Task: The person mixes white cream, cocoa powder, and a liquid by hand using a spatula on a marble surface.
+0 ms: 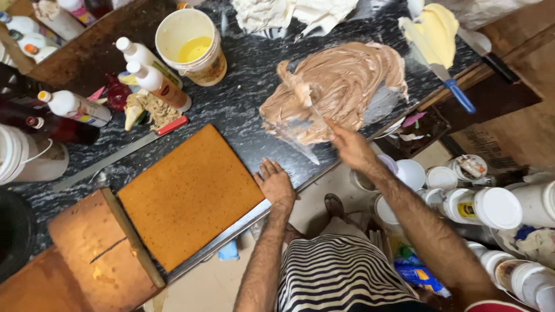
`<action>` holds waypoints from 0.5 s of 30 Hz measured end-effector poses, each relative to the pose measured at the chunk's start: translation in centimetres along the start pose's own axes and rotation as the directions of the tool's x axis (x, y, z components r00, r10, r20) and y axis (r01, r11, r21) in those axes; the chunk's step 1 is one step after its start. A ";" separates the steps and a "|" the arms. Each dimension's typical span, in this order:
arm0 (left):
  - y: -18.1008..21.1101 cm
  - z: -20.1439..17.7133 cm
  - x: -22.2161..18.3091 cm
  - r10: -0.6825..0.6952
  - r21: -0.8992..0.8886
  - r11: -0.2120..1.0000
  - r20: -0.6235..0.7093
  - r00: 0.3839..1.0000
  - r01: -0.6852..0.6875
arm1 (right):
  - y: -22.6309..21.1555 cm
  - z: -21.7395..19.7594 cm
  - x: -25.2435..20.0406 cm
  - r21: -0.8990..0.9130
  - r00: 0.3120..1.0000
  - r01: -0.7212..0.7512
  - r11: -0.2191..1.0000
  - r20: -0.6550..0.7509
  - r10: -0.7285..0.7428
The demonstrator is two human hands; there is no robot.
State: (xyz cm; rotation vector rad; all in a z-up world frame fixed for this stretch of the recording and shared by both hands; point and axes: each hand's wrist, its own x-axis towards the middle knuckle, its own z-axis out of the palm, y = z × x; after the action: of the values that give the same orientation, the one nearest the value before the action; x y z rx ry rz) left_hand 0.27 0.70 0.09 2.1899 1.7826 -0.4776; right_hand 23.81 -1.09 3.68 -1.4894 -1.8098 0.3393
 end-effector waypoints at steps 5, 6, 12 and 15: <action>0.1 1.8 0.5 -0.023 0.000 1.000 -0.131 0.991 0.023 | 5.2 -4.7 -4.9 -0.577 0.851 -0.335 0.745 0.155 0.502; 0.0 1.8 0.5 -0.019 -0.002 1.000 -0.137 0.990 0.019 | 6.2 -5.6 -6.2 -0.610 0.840 -0.298 0.734 0.198 0.506; 0.9 0.6 0.6 -0.020 0.101 0.994 -0.107 0.994 0.031 | 10.0 -15.0 -8.5 0.079 0.529 -0.844 0.531 0.287 0.799; 1.1 -0.6 0.2 -0.045 0.114 0.993 0.009 0.999 0.043 | 14.8 -17.1 -7.0 -0.006 0.475 -0.877 0.481 0.144 0.868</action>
State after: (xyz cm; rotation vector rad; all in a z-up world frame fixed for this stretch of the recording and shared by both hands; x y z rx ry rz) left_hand 1.40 0.88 0.56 2.2209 1.8432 -0.6152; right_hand 46.58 -7.60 3.34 -2.3055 -0.9094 1.0080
